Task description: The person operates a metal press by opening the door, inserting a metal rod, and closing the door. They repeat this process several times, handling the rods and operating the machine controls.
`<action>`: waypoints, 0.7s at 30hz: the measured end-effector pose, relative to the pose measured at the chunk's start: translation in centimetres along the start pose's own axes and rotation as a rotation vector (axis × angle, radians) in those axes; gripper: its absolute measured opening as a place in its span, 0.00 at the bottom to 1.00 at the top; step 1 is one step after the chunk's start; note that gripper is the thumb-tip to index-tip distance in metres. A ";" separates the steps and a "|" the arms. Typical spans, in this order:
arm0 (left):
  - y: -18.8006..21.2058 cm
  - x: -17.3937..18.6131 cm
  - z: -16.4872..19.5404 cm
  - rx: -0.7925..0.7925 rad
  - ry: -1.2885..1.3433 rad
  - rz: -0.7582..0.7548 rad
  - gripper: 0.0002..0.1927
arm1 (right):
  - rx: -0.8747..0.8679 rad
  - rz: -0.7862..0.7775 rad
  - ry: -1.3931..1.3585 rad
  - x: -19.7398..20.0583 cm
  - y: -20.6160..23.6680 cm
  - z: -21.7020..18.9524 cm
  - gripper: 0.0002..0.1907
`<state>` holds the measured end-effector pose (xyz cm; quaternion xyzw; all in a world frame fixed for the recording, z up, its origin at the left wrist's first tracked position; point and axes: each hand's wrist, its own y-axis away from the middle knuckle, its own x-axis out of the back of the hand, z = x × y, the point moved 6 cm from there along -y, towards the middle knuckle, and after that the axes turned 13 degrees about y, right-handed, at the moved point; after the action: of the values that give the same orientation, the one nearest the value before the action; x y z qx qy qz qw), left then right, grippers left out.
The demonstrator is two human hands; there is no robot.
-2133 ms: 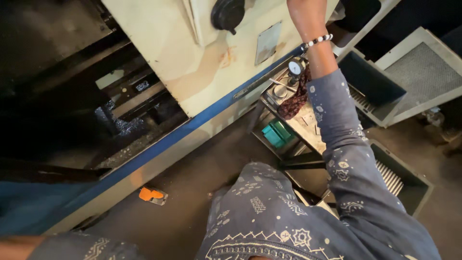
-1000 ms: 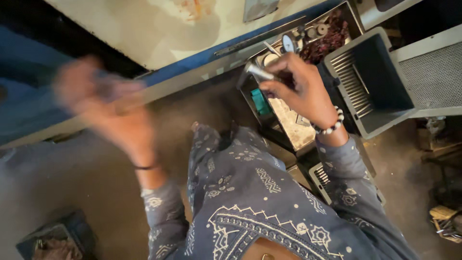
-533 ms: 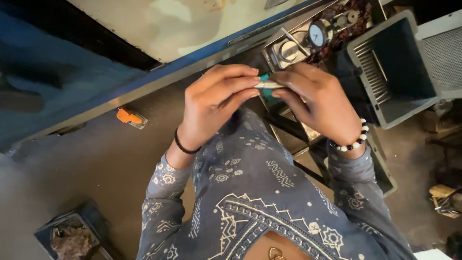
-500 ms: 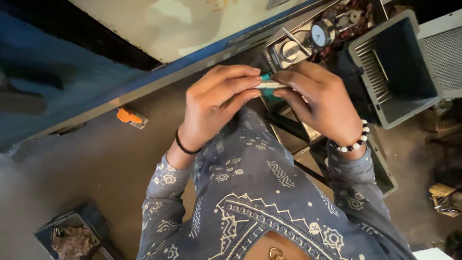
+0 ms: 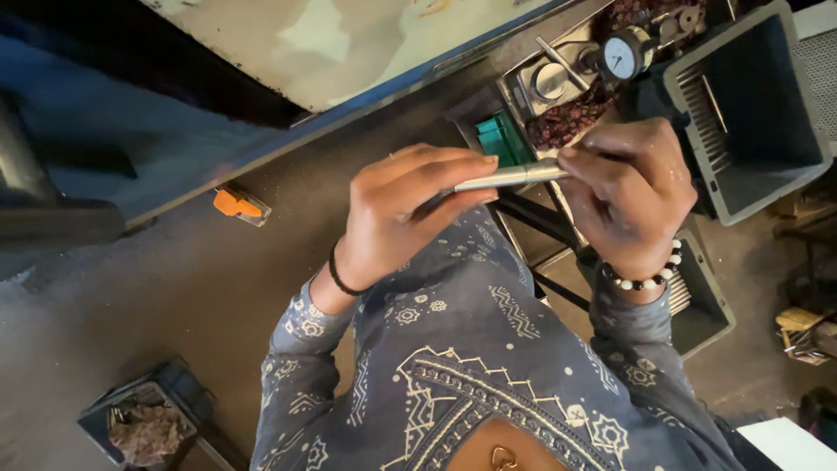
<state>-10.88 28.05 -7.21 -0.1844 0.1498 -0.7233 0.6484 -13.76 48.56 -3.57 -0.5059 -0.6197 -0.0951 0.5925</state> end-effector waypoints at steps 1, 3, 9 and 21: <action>0.1 0.3 0.0 0.003 0.006 0.002 0.16 | -0.017 0.009 0.006 -0.1 0.0 -0.1 0.17; 0.1 0.6 0.2 -0.006 0.004 0.007 0.16 | -0.018 -0.014 0.024 -0.4 -0.3 -0.4 0.17; 0.3 0.9 -0.3 -0.002 -0.025 0.010 0.14 | -0.010 -0.121 0.022 -1.8 -0.2 -0.6 0.19; 2.9 -2.8 -7.7 0.269 -0.158 0.132 0.05 | -0.187 -0.168 -0.103 -19.9 10.9 9.8 0.15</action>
<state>-11.59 30.34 -15.61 -0.1419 0.0118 -0.6758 0.7233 -16.25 50.47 -28.12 -0.5094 -0.6779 -0.1759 0.5001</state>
